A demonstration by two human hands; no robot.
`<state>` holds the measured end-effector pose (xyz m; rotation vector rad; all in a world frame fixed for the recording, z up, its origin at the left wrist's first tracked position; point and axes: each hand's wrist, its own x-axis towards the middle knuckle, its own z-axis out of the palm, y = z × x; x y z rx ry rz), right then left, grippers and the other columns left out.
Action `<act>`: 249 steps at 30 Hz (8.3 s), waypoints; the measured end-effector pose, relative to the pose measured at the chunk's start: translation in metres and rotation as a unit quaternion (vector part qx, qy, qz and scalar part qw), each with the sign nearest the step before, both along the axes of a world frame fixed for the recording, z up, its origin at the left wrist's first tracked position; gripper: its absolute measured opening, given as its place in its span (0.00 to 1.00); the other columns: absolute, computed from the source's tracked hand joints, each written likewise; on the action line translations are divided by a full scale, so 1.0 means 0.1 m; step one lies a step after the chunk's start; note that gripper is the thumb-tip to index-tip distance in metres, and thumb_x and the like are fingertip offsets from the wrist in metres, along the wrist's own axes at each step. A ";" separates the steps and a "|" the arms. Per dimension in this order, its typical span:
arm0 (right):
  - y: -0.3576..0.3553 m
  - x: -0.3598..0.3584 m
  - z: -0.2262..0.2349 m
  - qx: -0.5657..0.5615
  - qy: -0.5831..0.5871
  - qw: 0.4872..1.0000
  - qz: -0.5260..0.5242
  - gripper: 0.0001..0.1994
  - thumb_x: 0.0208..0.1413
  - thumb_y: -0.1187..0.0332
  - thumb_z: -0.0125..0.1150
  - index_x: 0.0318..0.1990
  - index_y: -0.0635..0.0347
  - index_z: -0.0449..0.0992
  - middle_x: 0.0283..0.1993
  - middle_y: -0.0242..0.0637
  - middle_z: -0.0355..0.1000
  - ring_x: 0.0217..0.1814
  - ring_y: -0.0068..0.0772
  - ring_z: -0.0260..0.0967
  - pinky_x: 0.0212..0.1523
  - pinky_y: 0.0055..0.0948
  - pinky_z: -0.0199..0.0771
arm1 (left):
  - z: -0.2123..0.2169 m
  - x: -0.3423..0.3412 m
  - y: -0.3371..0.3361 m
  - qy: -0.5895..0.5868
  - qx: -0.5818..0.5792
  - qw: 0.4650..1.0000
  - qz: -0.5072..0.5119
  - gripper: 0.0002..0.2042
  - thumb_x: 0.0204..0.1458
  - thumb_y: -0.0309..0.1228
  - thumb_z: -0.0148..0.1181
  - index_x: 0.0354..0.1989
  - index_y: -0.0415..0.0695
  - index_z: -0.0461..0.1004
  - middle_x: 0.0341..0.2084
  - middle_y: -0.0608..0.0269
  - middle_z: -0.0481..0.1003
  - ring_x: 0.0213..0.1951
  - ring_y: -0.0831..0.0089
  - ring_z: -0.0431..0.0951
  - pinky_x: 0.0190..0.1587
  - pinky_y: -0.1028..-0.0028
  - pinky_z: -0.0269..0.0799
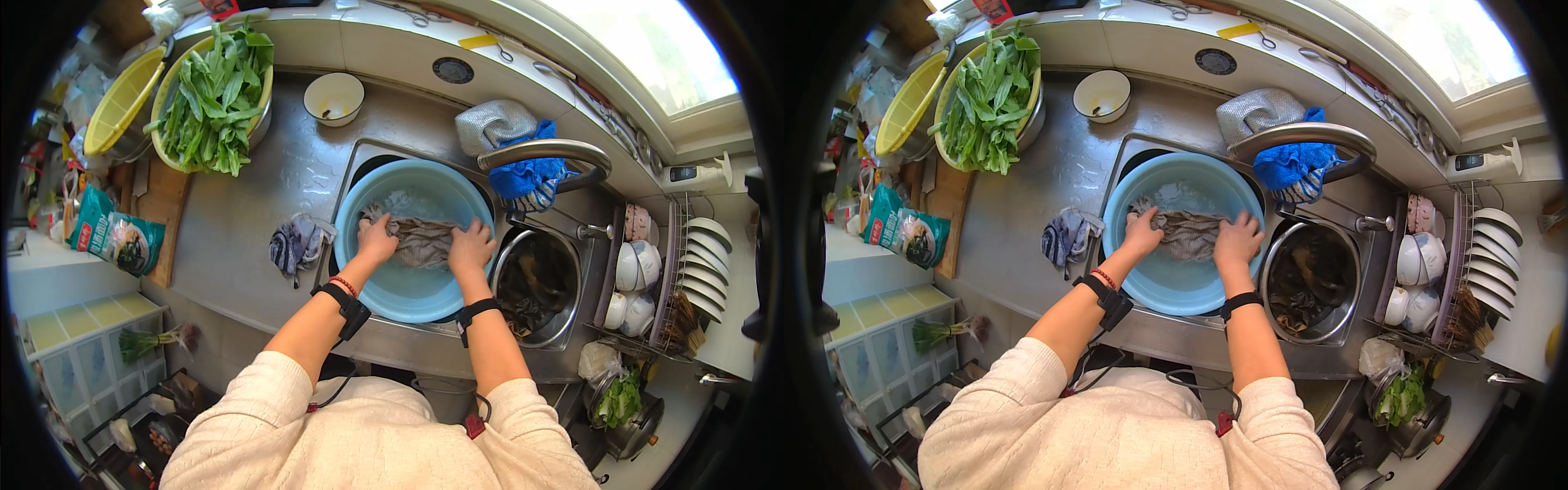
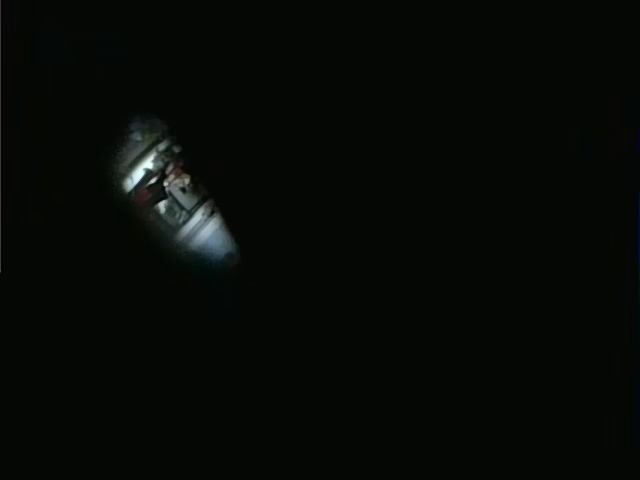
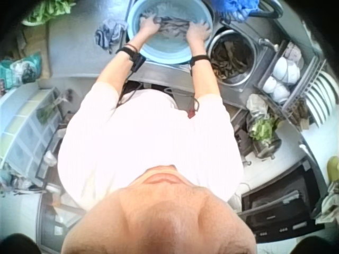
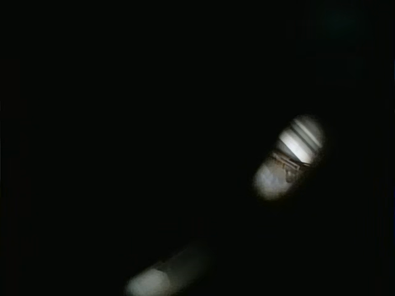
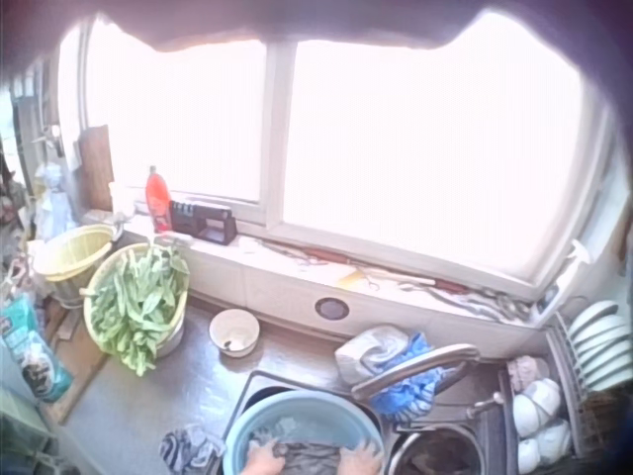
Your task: The person scrubs a black countertop with a steel wool pad, then rinses the pad in a basin of water at the sink. They return to the countertop and continue scrubbing, then wipe the surface with a cloth.
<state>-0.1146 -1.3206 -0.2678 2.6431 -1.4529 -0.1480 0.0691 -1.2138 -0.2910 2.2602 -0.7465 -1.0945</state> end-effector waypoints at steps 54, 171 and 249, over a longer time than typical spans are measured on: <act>-0.07 0.40 0.34 0.539 -0.318 0.780 0.027 0.10 0.45 0.80 0.56 0.37 0.61 0.70 0.35 0.32 0.66 0.38 0.31 0.65 0.43 0.26 0.66 | -0.01 -0.23 -0.20 0.106 -0.001 0.910 0.401 0.31 0.52 0.36 0.62 0.65 0.49 0.63 0.67 0.55 0.48 0.65 0.47 0.56 0.65 0.54 0.60; -0.02 0.33 -0.43 0.268 -0.118 0.953 -0.080 0.24 0.57 0.56 0.63 0.60 0.51 0.71 0.56 0.52 0.69 0.58 0.58 0.68 0.55 0.53 0.71 | 0.00 -0.07 -0.12 -0.011 0.053 0.986 0.157 0.41 0.49 0.28 0.65 0.73 0.60 0.53 0.65 0.37 0.49 0.61 0.36 0.62 0.62 0.52 0.64; -0.14 -0.12 1.18 0.376 -0.534 0.752 -0.091 0.10 0.61 0.65 0.63 0.39 0.64 0.75 0.29 0.36 0.74 0.31 0.23 0.66 0.34 0.27 0.68 | 1.13 0.44 0.03 0.450 -0.108 0.877 0.132 0.24 0.49 0.15 0.49 0.57 0.37 0.68 0.49 0.56 0.74 0.49 0.63 0.76 0.51 0.64 0.76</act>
